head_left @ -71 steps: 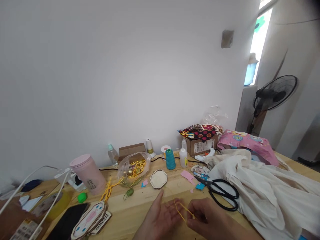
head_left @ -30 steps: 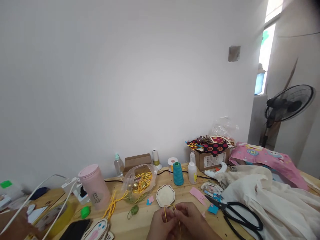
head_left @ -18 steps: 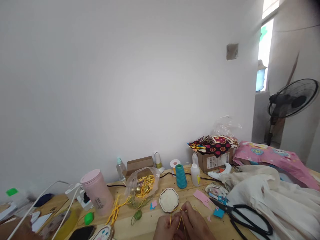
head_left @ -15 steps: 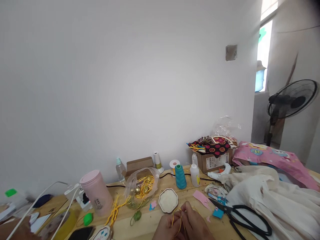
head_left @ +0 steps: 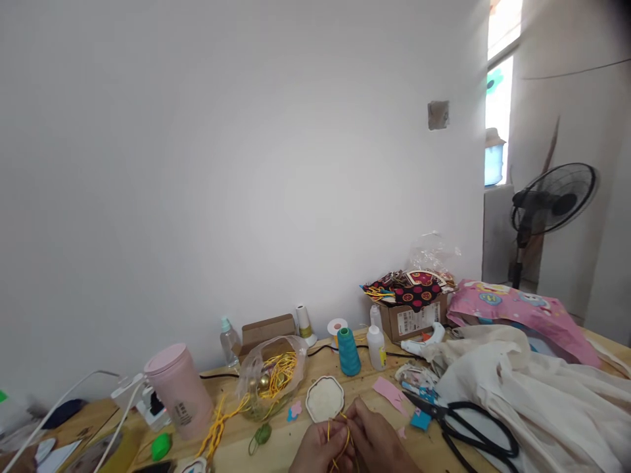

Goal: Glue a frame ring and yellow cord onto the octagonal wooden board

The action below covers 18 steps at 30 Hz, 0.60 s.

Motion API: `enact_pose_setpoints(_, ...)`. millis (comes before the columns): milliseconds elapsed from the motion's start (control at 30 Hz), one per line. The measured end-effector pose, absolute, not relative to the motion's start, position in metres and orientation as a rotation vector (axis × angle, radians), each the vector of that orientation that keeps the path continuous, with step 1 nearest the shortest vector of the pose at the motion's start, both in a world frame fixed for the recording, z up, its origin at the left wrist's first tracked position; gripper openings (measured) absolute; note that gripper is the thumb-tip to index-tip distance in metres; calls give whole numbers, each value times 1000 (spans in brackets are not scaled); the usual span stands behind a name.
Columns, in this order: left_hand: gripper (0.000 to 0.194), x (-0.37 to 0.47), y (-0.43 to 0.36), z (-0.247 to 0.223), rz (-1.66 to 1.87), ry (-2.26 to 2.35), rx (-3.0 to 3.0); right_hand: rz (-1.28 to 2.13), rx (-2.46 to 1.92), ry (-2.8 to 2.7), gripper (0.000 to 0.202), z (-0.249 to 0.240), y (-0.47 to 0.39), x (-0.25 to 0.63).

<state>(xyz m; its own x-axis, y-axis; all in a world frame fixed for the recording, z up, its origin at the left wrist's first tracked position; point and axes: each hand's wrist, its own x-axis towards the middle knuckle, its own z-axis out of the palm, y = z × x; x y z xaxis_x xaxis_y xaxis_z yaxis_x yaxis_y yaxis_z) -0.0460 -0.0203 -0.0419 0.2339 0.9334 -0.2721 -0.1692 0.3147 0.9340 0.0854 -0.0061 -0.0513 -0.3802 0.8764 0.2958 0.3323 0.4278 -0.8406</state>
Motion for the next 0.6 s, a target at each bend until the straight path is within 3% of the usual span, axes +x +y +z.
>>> enact_pose_setpoints(300, 27, -46, -29, -34, 1048, 1010, 849, 1034, -918, -1832, 20, -41, -8, 85)
enact_pose_setpoints(600, 19, -52, -36, -25, 1281, 1007, 593, 681, -1274, -1853, 19, -38, 4, 103)
